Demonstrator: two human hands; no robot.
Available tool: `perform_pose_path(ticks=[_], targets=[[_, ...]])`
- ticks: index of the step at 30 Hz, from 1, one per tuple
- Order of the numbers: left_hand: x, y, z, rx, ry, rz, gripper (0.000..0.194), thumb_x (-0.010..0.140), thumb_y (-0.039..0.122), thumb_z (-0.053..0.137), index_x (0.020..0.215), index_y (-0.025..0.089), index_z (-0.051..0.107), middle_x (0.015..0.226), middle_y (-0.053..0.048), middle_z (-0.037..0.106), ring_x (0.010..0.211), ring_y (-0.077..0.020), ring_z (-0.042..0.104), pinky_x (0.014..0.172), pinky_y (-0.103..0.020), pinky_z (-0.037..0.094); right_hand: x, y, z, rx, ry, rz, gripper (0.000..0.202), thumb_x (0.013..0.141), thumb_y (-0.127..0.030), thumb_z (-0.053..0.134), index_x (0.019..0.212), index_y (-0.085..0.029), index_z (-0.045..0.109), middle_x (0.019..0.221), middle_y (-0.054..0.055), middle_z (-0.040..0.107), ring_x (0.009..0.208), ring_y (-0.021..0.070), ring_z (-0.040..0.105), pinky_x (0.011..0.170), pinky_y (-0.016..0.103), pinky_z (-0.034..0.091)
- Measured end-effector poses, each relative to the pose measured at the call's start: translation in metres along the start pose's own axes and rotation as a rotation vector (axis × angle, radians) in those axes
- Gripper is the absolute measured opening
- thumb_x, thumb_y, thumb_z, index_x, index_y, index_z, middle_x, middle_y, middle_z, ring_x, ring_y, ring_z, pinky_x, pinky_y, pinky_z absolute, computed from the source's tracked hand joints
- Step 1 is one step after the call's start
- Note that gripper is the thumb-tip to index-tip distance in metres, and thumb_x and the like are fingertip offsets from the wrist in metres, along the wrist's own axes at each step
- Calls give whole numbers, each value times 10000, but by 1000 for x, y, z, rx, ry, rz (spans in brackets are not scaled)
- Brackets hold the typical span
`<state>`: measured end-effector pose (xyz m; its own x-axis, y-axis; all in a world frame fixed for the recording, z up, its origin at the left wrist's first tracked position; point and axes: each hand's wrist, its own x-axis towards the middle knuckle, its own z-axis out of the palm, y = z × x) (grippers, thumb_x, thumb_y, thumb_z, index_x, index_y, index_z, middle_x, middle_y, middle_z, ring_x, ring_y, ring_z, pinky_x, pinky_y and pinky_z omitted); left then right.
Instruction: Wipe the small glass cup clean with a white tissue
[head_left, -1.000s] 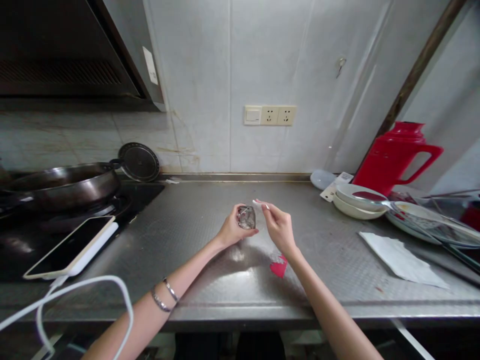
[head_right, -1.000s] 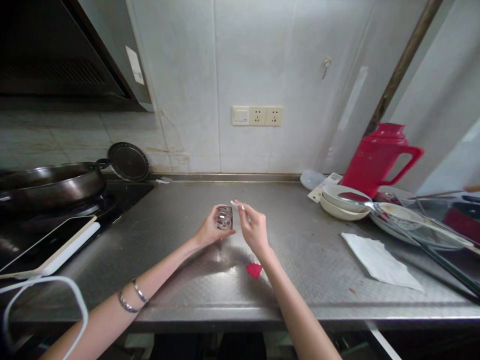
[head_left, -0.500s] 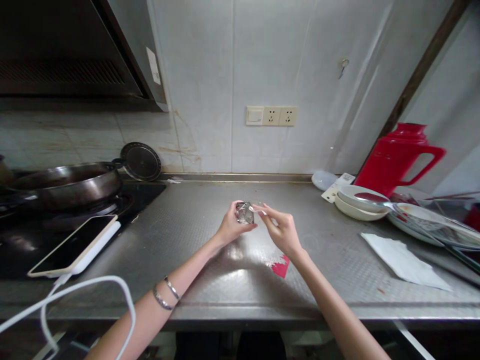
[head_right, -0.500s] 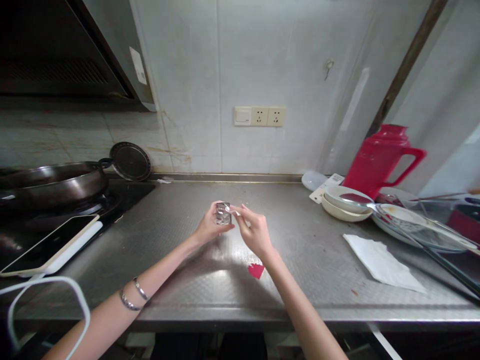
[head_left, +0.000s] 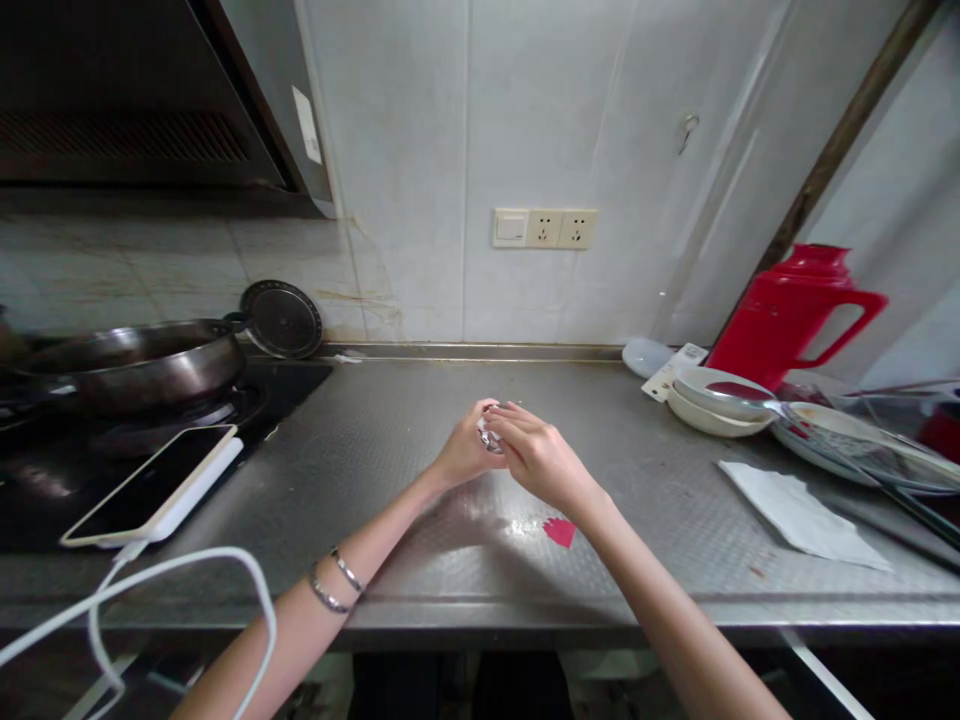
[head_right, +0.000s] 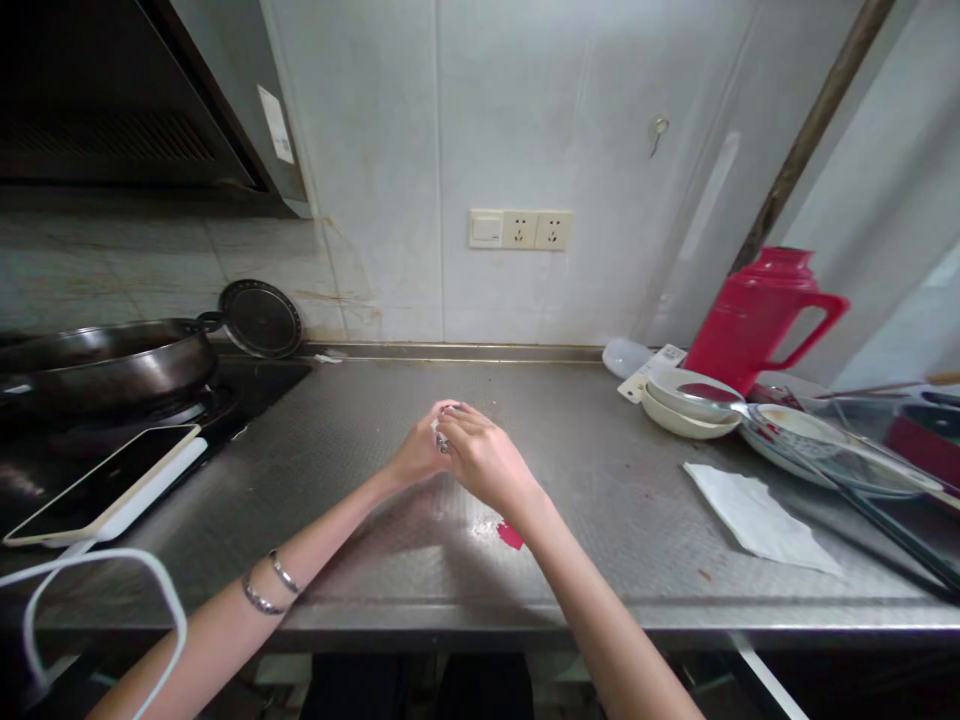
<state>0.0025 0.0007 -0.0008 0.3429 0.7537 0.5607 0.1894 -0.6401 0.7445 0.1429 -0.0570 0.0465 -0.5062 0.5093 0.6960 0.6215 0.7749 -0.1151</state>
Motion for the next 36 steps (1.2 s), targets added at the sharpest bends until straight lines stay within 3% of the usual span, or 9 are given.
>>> perform_pose_path(ticks=[2,5,8,18,24,27,31,36], targets=[[-1,0,1,-5,-15,-31,730,508,156,771,1166,164,456,1102,-88,600,976,-219,587,871,-341,451,-2,0,-1,39,14,23,353,854,-48,381,1033,-200,645,1059,59,695,1059,193,625,1044,436,418],[-1,3,2,-55,-32,-67,692,542,201,774,1152,166,449,1016,-61,614,854,-180,600,752,-292,475,1,9,0,102,138,131,386,845,-71,393,1080,-253,639,1027,9,708,989,183,659,1021,435,449],[0,6,3,-125,-5,-80,661,568,274,786,1133,169,460,951,-41,616,812,-161,596,714,-270,473,6,19,5,108,211,193,369,842,-98,410,1090,-238,645,1082,29,694,1031,205,644,1014,435,457],[3,6,1,-317,35,-230,632,579,295,767,1105,168,442,867,-14,588,605,-98,539,364,-139,380,-11,-7,16,22,236,89,468,822,-10,376,1195,-208,579,1207,90,630,1217,214,512,1060,491,387],[3,4,2,-294,52,-249,576,613,303,739,1087,166,442,872,-23,600,557,-86,526,350,-144,360,-15,-11,14,100,303,101,471,836,-30,389,1212,-250,571,1159,55,660,1129,197,587,1065,482,386],[2,10,3,-291,40,-230,598,585,296,765,1077,166,451,877,-24,609,633,-102,561,443,-157,406,-3,-1,13,147,375,196,425,846,-65,385,1151,-250,617,1140,48,670,1109,205,601,1059,484,390],[2,15,5,-290,55,-205,591,565,277,776,1064,162,481,880,-21,612,714,-123,582,569,-196,454,6,12,19,182,327,288,392,839,-93,408,1099,-261,647,1097,30,690,1059,207,630,1023,451,438],[0,10,6,-284,52,-211,557,586,327,773,1046,169,503,883,-18,622,666,-115,577,547,-207,446,-10,5,26,153,386,238,393,863,-84,387,1133,-242,624,1166,46,655,1120,190,592,1053,455,410]])
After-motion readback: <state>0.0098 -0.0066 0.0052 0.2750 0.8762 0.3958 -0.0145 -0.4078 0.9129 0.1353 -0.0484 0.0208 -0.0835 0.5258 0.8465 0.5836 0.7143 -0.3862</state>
